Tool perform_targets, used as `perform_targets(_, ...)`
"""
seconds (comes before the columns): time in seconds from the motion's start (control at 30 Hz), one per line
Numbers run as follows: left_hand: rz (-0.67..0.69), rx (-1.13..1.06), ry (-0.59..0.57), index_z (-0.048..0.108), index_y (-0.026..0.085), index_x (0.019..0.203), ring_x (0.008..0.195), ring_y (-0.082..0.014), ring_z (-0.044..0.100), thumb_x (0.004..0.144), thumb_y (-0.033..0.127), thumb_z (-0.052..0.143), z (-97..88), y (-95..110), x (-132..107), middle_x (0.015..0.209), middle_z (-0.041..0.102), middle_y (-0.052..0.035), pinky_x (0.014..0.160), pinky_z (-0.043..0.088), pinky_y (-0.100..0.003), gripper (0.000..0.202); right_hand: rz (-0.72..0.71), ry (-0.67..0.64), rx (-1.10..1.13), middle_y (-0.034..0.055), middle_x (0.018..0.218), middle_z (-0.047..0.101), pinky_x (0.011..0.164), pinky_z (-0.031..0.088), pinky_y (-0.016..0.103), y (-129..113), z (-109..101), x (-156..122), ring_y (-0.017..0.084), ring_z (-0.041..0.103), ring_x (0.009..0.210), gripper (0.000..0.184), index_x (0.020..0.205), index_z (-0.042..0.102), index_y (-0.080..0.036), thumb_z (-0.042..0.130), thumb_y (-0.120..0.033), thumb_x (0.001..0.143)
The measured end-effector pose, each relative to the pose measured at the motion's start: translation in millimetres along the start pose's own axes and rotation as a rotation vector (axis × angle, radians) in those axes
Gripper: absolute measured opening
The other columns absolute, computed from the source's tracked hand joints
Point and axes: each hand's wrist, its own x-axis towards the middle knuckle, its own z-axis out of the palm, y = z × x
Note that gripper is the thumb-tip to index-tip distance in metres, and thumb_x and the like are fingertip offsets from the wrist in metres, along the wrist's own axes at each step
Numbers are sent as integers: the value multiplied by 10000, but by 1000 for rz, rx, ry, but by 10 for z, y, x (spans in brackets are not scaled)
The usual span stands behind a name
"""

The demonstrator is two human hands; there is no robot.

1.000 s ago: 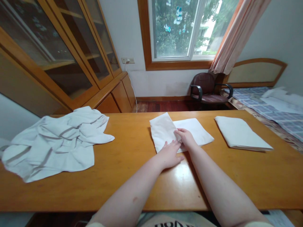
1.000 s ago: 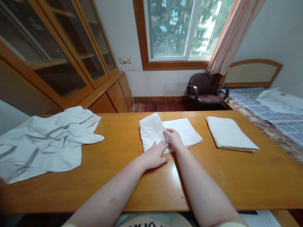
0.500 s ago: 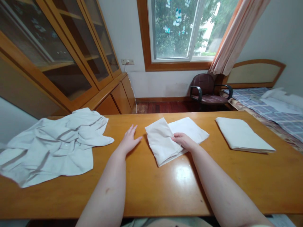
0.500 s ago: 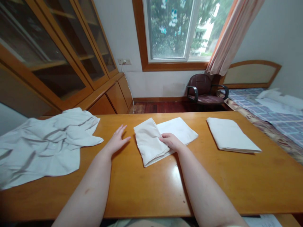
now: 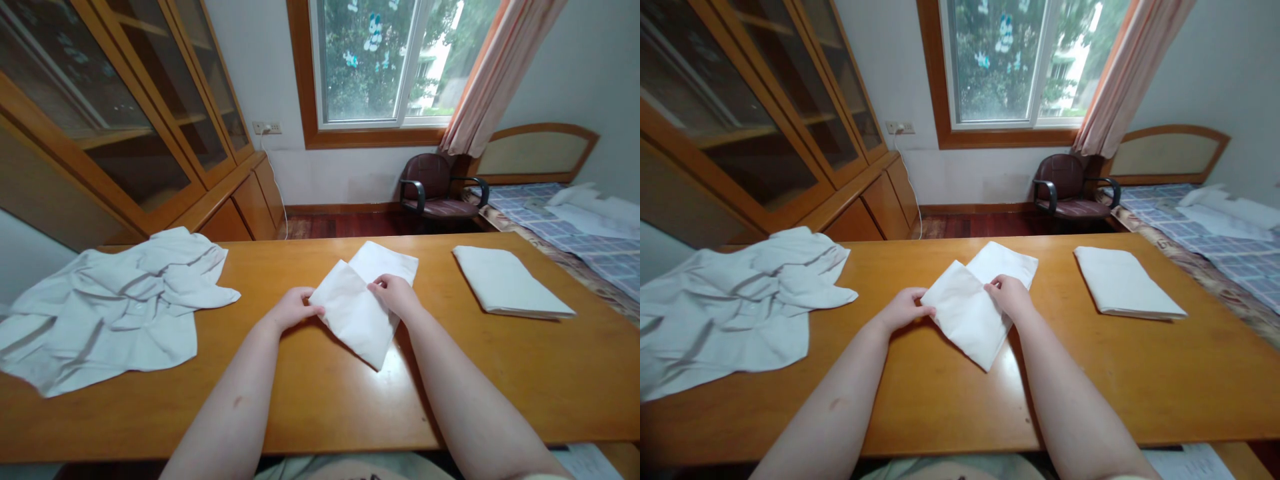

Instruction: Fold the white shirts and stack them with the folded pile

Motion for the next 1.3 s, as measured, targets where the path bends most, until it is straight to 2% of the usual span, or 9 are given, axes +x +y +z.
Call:
perform_targets(0.17,-98,82,7,664,154,842,775,-202,601,665,456,645,68,24,56,845,687,-21,662,444,-267,351,117,-135,-150,90,624,627,514,323,286,98,-199,5,192,548,574,532,599,622,-189,518,-701,701)
perform_targets(0.3,-135,101,22,657,174,869,793,-210,604,667,452,633,74,43,72,864,688,-15,685,444,-277,344,82,-265,-59,25,572,599,498,317,263,257,-261,48,145,504,509,339,609,598,-192,696,-516,622)
perform_targets(0.53,-94,131,30,634,190,864,798,-199,604,825,505,421,119,58,53,873,680,-30,682,424,-273,383,26,-194,21,0,624,602,535,340,239,348,-202,99,128,502,568,204,639,559,-192,681,-353,663)
perform_targets(0.7,-224,260,2,575,192,941,734,-192,606,747,482,546,182,43,57,854,665,-38,585,400,-255,350,-15,-147,65,-12,633,586,526,329,234,372,-166,122,123,488,570,191,661,545,-194,668,-339,681)
perform_targets(0.93,-369,405,-16,560,189,869,757,-233,627,674,444,632,291,51,81,889,677,-80,567,396,-274,328,-25,-151,73,-20,633,574,525,331,235,414,-137,159,119,480,567,196,665,528,-196,666,-336,678)
perform_targets(1.07,-344,483,13,580,192,896,765,-244,629,681,514,621,276,116,36,883,677,-83,582,401,-287,390,-36,-167,59,-18,649,590,543,345,236,415,-154,162,124,496,586,178,675,557,-195,675,-328,667)
perform_targets(1.17,-322,497,175,594,203,941,757,-229,624,788,565,480,245,204,0,867,675,-72,617,424,-302,409,-33,-186,83,-12,657,604,555,357,236,396,-180,154,128,508,598,160,684,576,-193,681,-309,650)
perform_targets(1.23,-209,492,305,600,205,1012,840,-218,618,863,489,394,240,263,-7,953,670,-77,708,447,-315,381,-36,-194,110,-7,669,616,571,369,237,392,-191,154,133,521,615,139,689,585,-193,676,-290,649)
perform_targets(1.3,-17,493,330,610,205,1065,973,-206,590,886,396,387,264,309,-3,1077,648,-77,842,436,-319,343,-41,-201,139,-3,681,625,587,379,236,405,-195,162,135,532,631,108,696,591,-192,662,-263,654)
